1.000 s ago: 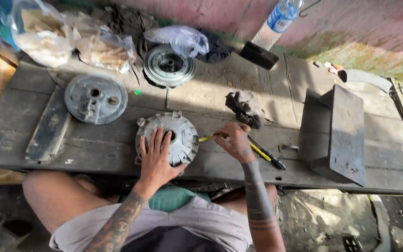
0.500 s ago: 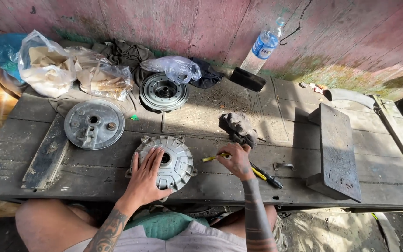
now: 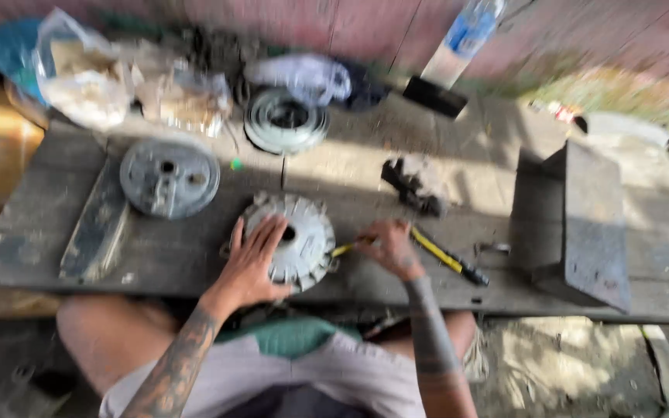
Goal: The person sits cross-legged on the ground and uses a yellow-handled tool to scrape and clean a circular metal mechanical part placed on a wooden workbench. They rotate the part to access different areas while other tools and parts lie nearby.
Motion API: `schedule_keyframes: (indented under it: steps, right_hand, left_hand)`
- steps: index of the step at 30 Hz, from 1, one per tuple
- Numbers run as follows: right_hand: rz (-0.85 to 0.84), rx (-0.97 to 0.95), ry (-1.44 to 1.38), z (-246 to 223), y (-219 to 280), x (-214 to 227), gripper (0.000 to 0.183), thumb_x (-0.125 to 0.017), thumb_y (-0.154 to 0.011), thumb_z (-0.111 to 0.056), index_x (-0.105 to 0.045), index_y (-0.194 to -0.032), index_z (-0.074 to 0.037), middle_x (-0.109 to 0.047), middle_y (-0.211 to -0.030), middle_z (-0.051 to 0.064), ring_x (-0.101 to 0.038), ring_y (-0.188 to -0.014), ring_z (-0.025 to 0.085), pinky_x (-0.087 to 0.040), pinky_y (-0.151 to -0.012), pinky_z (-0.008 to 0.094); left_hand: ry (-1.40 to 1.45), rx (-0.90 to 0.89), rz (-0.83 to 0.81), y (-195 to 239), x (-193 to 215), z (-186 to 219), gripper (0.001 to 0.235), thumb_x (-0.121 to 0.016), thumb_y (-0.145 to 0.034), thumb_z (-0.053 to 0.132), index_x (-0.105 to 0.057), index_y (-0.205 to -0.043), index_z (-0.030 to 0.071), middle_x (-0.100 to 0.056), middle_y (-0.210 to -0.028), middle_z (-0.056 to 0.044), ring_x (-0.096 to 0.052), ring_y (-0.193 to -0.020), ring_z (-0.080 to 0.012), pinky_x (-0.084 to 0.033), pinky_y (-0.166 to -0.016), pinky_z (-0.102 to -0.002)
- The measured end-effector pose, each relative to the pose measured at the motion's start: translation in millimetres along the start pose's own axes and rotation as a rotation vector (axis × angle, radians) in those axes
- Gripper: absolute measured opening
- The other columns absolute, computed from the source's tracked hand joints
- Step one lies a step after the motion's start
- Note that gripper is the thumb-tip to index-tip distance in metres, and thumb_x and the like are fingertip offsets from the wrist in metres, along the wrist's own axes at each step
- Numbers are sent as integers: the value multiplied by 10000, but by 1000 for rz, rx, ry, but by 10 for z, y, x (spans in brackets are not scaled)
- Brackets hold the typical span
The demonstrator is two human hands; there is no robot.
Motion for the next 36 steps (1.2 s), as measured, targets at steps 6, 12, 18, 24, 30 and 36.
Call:
schedule_keyframes:
  steps: [6,12,18,24,30,36]
  right_hand:
    - [184,-40,20,-207,-13,161,151,-756,-962,-397,-739,-932,-250,-648,-811,-28,-615,-848,184,-274,-1000,445]
    - [102,-57,236,26,-57,82,111,-790,-898,-350,-740,-971,-283,-659,-865,-26,-642,-921,197,-315,-977,402]
    - [63,-68,246,165,-57,18,116,-765,-921,-372,-769,-957,-262,-683,-831,-32,-648,-929,196,-305,-1022,476]
    - [138,-45,219,-165,-161,65,71,-742,-945,-351,-740,-960,-281,-605,-817,-47,-623,-889,170,-291,-1016,430]
    - [140,-38,288,-132,-178,36,68,-735,-942,-365,-731,-924,-300,-573,-775,-48,-617,-816,174,-297,-962,414]
    - [229,-94,232,-27,-311,75,56,-757,-943,-324,-737,-971,-279,-591,-800,-37,-646,-868,187,-305,-1005,417]
  left_hand:
    - [51,-97,156,12,-27,1,1292,-821,-582,468,-205,-1662,116,-235,-1702,-148,-178,-1578,-326,-3,-1233,-661]
    - [22,-126,241,-22,-24,-19,1312,-780,-506,480,-244,-1645,110,-331,-1655,-152,-252,-1559,-321,-42,-1236,-656]
    - [18,-114,216,-20,-17,-10,1305,-775,-513,467,-232,-1646,114,-332,-1651,-167,-253,-1556,-338,-29,-1231,-661]
    - [23,-139,238,-25,0,11,1314,-783,-498,431,-238,-1651,116,-332,-1655,-163,-262,-1553,-340,-46,-1230,-666]
    - [13,-126,226,-10,-4,19,1289,-772,-519,441,-244,-1647,110,-331,-1656,-158,-264,-1552,-336,-41,-1232,-657]
    - [27,-106,212,-18,-10,10,1311,-764,-495,429,-229,-1651,120,-339,-1652,-166,-263,-1553,-335,-30,-1232,-652]
Point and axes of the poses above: each hand's wrist, its own y-axis away from the middle knuckle, its own x-axis out of the back of the hand, z = x × y, the point moved 5 cm from there along -y, towards the middle knuckle
